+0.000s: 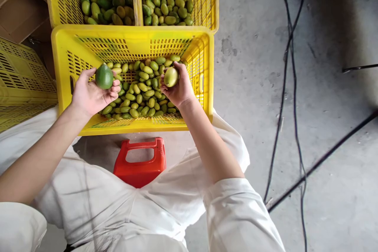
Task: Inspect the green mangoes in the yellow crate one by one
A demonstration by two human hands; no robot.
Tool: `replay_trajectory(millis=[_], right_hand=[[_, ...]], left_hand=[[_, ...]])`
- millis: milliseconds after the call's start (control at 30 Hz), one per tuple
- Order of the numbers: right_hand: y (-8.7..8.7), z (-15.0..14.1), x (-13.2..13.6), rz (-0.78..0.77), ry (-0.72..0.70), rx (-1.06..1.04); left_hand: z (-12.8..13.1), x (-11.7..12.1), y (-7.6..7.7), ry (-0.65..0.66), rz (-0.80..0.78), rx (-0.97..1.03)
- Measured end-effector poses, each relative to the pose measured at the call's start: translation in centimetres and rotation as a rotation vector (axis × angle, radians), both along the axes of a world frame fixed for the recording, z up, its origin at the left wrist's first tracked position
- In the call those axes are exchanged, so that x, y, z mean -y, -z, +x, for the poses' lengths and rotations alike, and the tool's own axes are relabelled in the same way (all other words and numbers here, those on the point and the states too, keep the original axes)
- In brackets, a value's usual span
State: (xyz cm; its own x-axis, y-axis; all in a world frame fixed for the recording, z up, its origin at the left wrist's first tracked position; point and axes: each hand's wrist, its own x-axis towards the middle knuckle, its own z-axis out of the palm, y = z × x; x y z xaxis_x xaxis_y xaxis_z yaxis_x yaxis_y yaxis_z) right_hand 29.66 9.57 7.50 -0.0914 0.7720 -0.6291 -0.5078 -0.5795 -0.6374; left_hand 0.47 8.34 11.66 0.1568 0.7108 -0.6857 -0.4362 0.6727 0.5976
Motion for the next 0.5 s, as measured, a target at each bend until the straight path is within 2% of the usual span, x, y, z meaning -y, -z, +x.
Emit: replay_trajectory(millis=[100,300,500], right_hand=[[-0.25,-0.05,0.07,0.01,0.043,-0.036],[-0.14,-0.15,0.04,-0.005,-0.011,0.026],[-0.87,-0.63,0.02,0.068,-0.032,-0.019]], left_hand=[[-0.05,0.06,-0.18,-0.007,0.021,-0.013],[0.53,0.4,-0.49,0.001,0.124,-0.069],[0.73,0.62,-0.05,-0.007,0.148,-0.082]])
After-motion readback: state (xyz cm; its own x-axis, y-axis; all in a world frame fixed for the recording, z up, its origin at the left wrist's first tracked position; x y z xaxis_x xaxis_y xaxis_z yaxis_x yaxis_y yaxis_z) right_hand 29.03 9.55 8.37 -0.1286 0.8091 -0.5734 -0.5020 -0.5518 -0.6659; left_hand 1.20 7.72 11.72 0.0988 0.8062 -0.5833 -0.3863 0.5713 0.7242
